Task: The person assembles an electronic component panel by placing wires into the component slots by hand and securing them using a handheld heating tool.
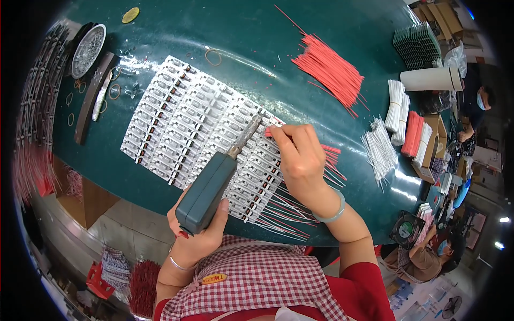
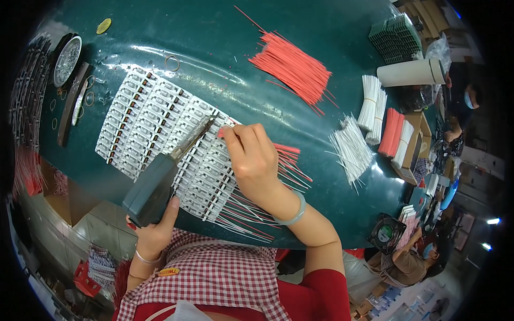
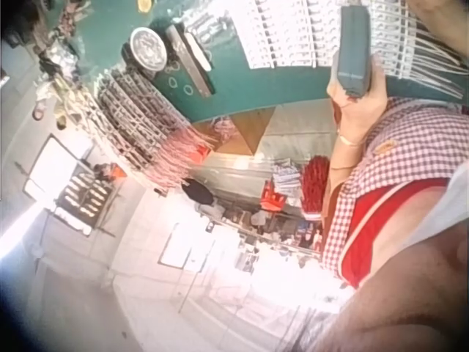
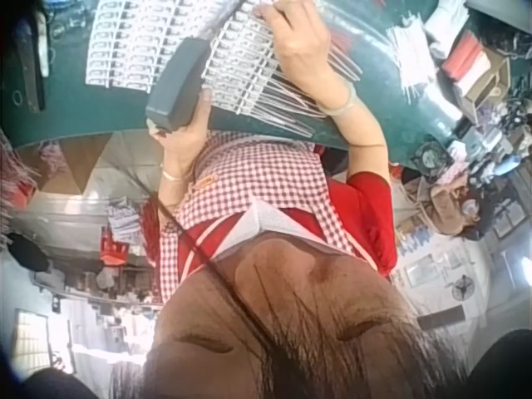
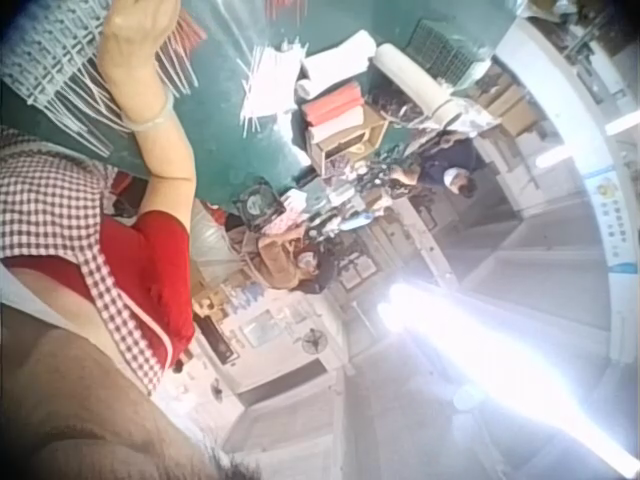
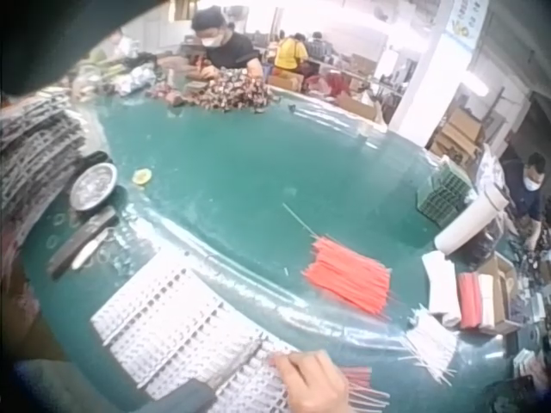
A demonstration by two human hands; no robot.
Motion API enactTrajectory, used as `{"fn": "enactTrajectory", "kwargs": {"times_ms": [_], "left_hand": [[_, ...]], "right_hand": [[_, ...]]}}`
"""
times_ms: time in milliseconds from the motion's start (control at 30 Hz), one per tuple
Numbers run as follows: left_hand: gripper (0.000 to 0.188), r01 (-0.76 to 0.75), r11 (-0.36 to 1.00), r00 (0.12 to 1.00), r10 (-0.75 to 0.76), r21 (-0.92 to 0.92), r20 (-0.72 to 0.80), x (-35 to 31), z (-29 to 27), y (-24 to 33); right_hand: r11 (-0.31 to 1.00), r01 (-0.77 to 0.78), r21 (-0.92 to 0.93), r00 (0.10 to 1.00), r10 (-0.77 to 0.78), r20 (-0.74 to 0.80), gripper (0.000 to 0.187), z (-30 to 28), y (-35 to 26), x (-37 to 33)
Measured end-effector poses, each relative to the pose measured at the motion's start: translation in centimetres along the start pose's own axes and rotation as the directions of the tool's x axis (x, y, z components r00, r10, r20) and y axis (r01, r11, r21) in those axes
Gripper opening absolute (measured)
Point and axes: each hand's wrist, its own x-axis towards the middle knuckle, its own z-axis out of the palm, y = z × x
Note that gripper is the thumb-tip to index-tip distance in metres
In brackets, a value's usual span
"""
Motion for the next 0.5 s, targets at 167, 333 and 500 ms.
{"fn": "enactTrajectory", "kwargs": {"times_ms": [167,333,500], "left_hand": [[0.019,-0.003,1.0,1.0,0.004,-0.023,0.017,0.34,0.24,0.53],[0.018,-0.032,0.999,0.999,0.032,0.003,0.042,0.48,0.26,0.38],[0.019,-0.044,0.996,0.993,0.035,0.081,0.109,0.57,0.25,0.3]], "right_hand": [[1.0,-0.006,0.0,1.0,0.006,0.031,0.04,-0.02,-0.07,0.01],[0.999,-0.023,-0.022,0.999,0.024,0.045,0.04,-0.01,-0.18,-0.04],[0.997,-0.08,-0.023,0.997,0.08,0.017,0.04,-0.1,-0.58,0.3]]}}
